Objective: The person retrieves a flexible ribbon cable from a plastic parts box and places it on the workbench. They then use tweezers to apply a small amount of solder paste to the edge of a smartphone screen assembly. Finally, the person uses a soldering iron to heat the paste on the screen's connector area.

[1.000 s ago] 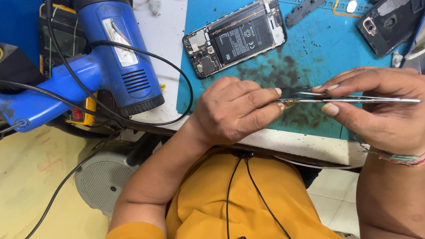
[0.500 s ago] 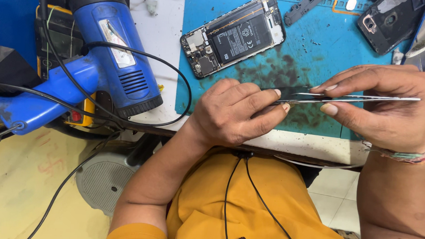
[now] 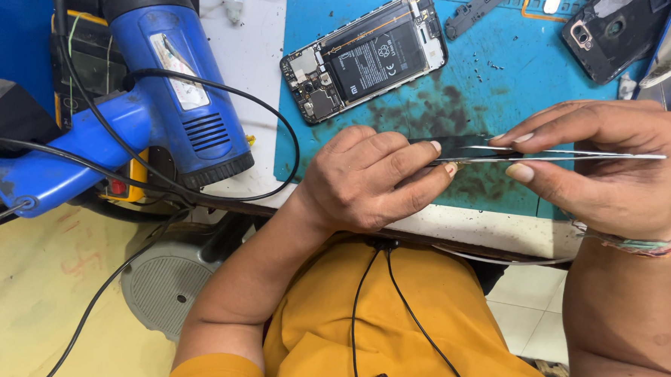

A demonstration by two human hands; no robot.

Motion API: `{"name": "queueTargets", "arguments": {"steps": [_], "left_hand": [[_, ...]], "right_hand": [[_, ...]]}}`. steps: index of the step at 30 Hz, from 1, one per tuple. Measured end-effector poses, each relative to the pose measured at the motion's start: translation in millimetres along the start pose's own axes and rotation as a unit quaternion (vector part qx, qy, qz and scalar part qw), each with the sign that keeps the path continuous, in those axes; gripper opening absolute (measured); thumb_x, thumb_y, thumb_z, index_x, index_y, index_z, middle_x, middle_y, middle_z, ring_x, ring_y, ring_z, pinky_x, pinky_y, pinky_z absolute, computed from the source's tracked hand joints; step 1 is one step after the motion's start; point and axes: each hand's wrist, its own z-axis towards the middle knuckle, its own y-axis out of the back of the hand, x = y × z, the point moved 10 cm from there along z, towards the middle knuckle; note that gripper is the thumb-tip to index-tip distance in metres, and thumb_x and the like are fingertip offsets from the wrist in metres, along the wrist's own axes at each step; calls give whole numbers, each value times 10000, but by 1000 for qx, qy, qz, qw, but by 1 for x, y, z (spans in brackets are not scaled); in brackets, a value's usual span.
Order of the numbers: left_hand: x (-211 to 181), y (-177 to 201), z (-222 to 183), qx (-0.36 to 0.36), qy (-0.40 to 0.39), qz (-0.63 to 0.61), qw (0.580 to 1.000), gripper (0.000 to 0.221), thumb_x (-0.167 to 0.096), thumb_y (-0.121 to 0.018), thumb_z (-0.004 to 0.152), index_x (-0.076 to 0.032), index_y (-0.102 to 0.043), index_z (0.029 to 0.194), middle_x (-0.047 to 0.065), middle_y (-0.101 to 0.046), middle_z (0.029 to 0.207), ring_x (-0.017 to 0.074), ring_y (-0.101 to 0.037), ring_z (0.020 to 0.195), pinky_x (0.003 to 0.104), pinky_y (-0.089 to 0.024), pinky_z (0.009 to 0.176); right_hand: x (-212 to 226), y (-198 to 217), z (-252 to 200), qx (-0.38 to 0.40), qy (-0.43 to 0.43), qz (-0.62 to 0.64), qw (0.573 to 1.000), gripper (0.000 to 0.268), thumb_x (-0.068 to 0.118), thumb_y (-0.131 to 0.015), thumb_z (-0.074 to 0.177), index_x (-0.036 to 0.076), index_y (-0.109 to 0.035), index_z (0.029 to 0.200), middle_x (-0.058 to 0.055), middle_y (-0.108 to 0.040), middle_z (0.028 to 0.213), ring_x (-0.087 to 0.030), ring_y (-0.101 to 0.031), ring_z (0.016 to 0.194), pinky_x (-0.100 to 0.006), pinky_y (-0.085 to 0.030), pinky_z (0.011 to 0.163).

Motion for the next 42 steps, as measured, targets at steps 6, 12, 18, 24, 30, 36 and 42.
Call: {"name": "queueTargets", "arguments": {"steps": [6, 12, 18, 24, 30, 36, 42], "left_hand": [[0, 0, 0, -7, -4, 4, 1000, 171, -102, -716, 1008, -145, -725, 1173, 29, -697, 1112, 155, -670, 902, 291, -464, 678], [0, 0, -1, -18, -6, -6, 1000, 142, -111, -691, 1025, -128, -724, 1163, 52, -716, 1117, 158, -684, 904, 289, -469, 681], [5, 2, -3, -5, 10, -50, 999, 157, -107, -623, 1020, -91, -718, 1144, 83, -727, 1161, 186, -696, 919, 310, -465, 687], [1, 1, -1, -2, -3, -23, 1000, 146, -92, -656, 998, -106, -722, 1127, 66, -719, 1149, 168, -683, 911, 300, -462, 682], [0, 1, -2, -4, -5, -20, 1000, 172, -92, -654, 1003, -111, -717, 1162, 70, -707, 1154, 172, -678, 924, 300, -480, 696], [-1, -1, -2, -5, -5, -11, 1000, 179, -96, -646, 1015, -106, -714, 1180, 75, -703, 1123, 174, -674, 909, 304, -481, 688], [0, -1, -2, -3, -4, -13, 1000, 184, -104, -646, 1010, -108, -715, 1180, 66, -697, 1109, 174, -671, 900, 306, -479, 684]], "right_hand": [[-14, 17, -16, -62, -3, 47, 997, 197, -66, -744, 878, -32, -651, 1048, -204, -700, 1046, -251, -742, 971, -320, -621, 890], [-8, 21, -46, -155, 37, -32, 987, 201, -14, -812, 950, -55, -685, 1100, -218, -722, 1031, -282, -753, 971, -321, -586, 867], [13, 0, -40, -124, 127, -45, 983, 213, 32, -803, 815, -24, -667, 969, -194, -710, 944, -333, -754, 963, -423, -626, 876], [11, -5, -40, -108, 138, -54, 983, 183, -12, -800, 812, -15, -676, 946, -188, -719, 935, -329, -759, 919, -426, -629, 859], [12, -8, -39, -101, 152, -66, 981, 191, -24, -815, 738, -18, -700, 890, -164, -724, 873, -330, -751, 910, -454, -624, 840], [12, -10, -40, -100, 156, -96, 978, 200, -21, -822, 729, -7, -711, 895, -162, -729, 881, -335, -750, 925, -454, -614, 860], [10, -9, -41, -105, 157, -95, 977, 185, -21, -815, 748, -8, -712, 901, -164, -732, 887, -332, -754, 926, -452, -622, 864]]}}
